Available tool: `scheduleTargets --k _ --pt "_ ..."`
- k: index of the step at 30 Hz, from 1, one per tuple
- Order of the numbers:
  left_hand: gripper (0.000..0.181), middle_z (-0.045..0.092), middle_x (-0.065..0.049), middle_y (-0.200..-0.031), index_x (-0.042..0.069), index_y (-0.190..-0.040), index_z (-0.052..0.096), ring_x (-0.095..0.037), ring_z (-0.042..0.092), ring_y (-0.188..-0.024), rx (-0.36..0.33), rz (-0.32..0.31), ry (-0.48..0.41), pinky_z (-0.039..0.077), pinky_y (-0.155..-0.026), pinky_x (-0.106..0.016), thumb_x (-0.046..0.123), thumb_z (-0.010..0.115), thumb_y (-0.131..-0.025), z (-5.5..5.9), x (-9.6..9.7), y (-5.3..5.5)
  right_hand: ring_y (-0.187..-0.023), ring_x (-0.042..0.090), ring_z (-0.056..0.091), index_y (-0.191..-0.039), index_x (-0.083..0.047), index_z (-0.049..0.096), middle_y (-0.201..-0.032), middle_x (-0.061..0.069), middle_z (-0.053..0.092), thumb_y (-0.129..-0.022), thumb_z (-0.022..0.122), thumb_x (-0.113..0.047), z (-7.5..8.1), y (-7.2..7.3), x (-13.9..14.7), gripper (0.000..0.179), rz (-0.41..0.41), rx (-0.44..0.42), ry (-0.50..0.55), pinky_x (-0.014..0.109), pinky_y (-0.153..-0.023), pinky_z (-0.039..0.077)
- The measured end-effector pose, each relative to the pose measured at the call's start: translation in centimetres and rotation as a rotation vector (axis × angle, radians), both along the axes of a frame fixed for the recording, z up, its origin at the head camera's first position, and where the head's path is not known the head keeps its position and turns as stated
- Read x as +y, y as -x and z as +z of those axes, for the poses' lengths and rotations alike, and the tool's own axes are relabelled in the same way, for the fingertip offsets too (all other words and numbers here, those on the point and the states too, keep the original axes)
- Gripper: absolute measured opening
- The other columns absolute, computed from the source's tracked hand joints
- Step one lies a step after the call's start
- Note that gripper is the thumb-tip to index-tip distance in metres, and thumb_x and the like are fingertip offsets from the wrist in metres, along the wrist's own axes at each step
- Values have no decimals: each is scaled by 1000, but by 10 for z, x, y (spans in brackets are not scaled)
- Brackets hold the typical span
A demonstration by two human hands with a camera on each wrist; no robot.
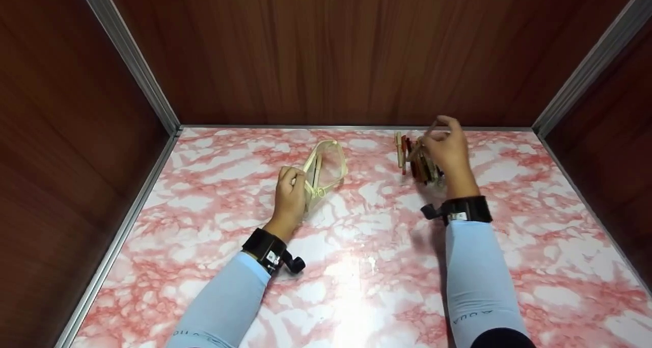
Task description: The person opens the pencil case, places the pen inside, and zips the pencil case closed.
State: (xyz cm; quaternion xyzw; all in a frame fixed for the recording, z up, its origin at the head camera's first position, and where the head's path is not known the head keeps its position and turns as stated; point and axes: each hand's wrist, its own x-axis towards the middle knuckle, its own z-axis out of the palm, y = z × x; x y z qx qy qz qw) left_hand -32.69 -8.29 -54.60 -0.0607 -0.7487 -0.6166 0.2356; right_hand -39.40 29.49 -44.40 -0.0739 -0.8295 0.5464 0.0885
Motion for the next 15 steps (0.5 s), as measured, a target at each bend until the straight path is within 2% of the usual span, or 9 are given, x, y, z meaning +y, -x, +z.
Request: scheduleTargets --k 2,5,9,12,15 --pt "19 58 -13 -108 -5 -97 73 -19 57 -103 -2 -2 -2 49 -86 -22 3 59 -108 0 0 0 -93 8 75 -173 -17 40 -129 17 76 -106 74 -11 2 -1 -17 75 33 26 37 24 -80 65" --pt "19 58 -12 -109 -5 -98 72 -17 56 -103 -9 -9 -8 50 -83 -22 3 59 -109 0 -1 0 -84 9 76 -171 -14 44 -114 12 80 -104 75 -7 2 -3 -45 74 89 93 77 27 -76 66" --pt "18 59 -12 -110 -7 -100 72 -16 56 -107 -6 -14 -3 50 -90 -23 2 59 -108 0 -1 -1 -69 12 77 -167 -5 46 -96 10 81 -101 76 2 -3 -6 -82 73 172 157 159 32 -71 69" --pt "18 59 -13 -109 -9 -100 71 -19 57 -108 7 -16 9 49 -93 -24 2 59 -108 0 -1 0 -67 13 78 -163 -2 45 -93 10 82 -99 78 6 -6 -10 -107 73 225 159 211 34 -72 70" --pt "18 60 -14 -108 -8 -100 71 -21 57 -109 21 -13 17 47 -96 -26 2 60 -108 -1 -2 1 -70 19 81 -160 -2 46 -92 10 83 -97 82 6 -12 -16 -127 73 261 136 218 37 -74 71"
